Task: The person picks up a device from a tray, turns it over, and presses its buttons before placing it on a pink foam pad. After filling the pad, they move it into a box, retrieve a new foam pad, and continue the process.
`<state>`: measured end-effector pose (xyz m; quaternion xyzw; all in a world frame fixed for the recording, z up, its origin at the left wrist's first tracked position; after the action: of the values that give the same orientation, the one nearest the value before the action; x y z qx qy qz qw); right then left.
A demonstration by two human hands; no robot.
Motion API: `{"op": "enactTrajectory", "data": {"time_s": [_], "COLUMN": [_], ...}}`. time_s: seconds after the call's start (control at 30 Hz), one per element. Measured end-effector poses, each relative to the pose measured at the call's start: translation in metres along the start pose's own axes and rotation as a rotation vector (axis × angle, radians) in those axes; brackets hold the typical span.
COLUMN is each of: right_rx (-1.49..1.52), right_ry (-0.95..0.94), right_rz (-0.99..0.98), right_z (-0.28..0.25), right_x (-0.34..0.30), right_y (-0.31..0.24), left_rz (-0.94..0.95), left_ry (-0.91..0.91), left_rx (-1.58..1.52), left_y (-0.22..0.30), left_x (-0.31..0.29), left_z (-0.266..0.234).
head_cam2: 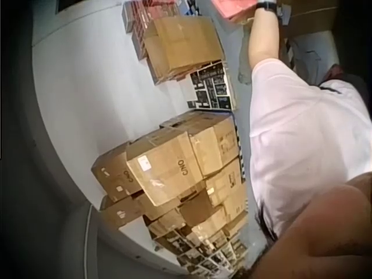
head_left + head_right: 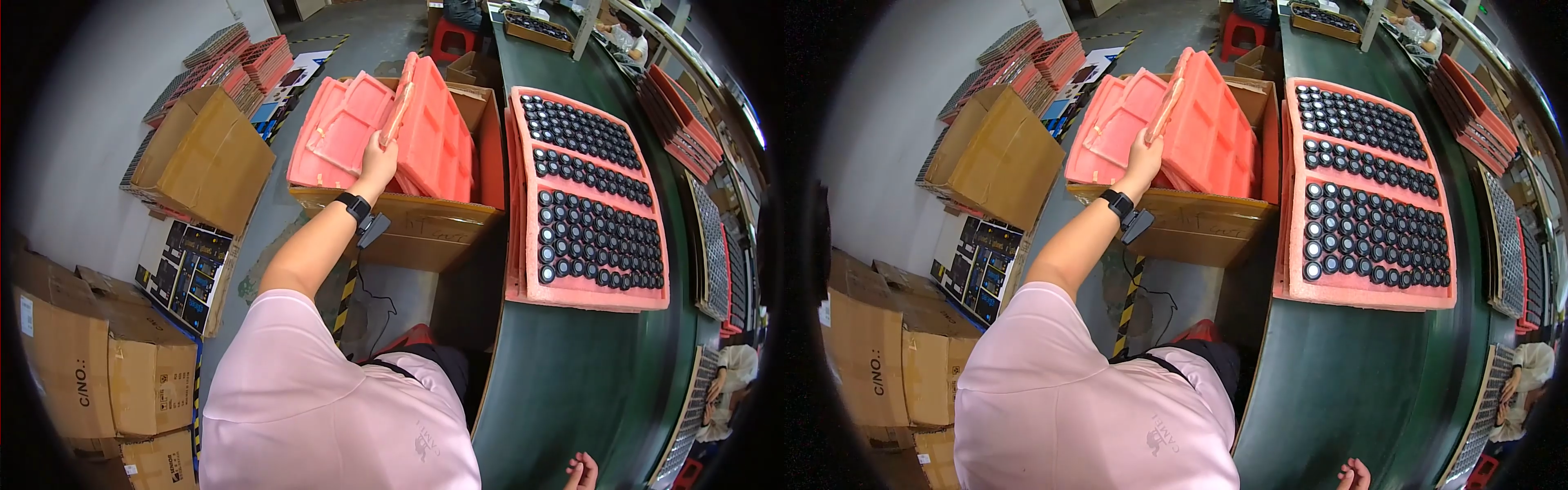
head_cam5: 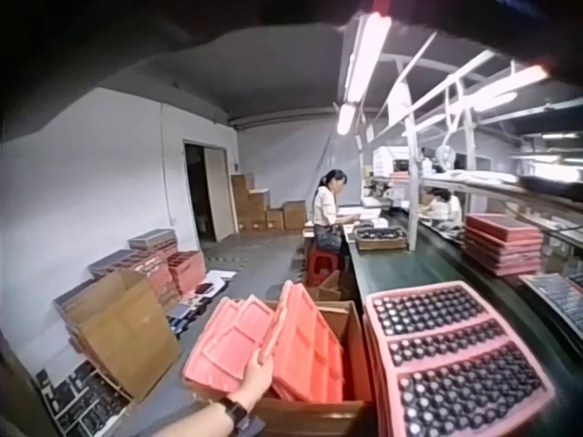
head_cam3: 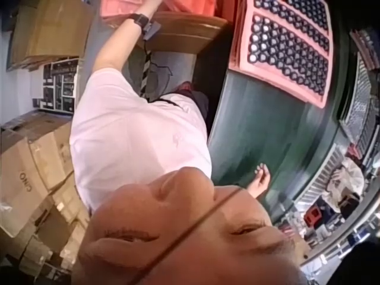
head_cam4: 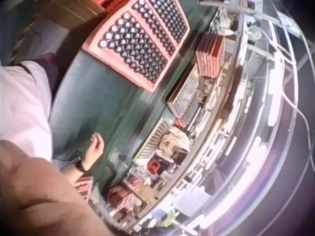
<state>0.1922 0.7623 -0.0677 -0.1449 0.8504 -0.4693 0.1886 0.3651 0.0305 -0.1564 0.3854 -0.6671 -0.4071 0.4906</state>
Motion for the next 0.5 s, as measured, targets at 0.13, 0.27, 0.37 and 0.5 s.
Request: {"op": "enactTrajectory", "data": {"time_s": [0.13,0.27,0.37,0.5], "right_rx": [-0.022,-0.01,-0.03,-0.016], "right_ry": [-0.004,0.01,0.01,0.01], "right_rz": [0.004,0.008,-0.043,-0.079], "right_z": [0.0,-0.004,-0.009,-0.01], "right_x": [-0.002,-0.007,-0.009,-0.007], "right_y": [-0.002,-0.011,-0.019,-0.033], "left_rz": [-0.002,0.005,0.072,0.211], "left_ry": [-0.011,-0.009,0.096,0.309], "left_rx": [-0.016,0.0,0.039,-0.041], "left_y": [0.007,0.05,0.096,0.149], "left_x": [0.003,0.013,0.033,0.06], "left_z": [-0.006,-0.032,-0.074,-0.14]}}
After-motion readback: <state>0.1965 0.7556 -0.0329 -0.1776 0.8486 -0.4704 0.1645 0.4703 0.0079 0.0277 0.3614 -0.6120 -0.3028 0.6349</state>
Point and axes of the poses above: each hand's wrist, its own x-axis towards the middle knuckle, its own z-axis out of the palm, y = z × x, the point moved 6 cm from there along x, towards the middle knuckle, and after that the axes turned 8 degrees about -y, right-handed, at the moved point
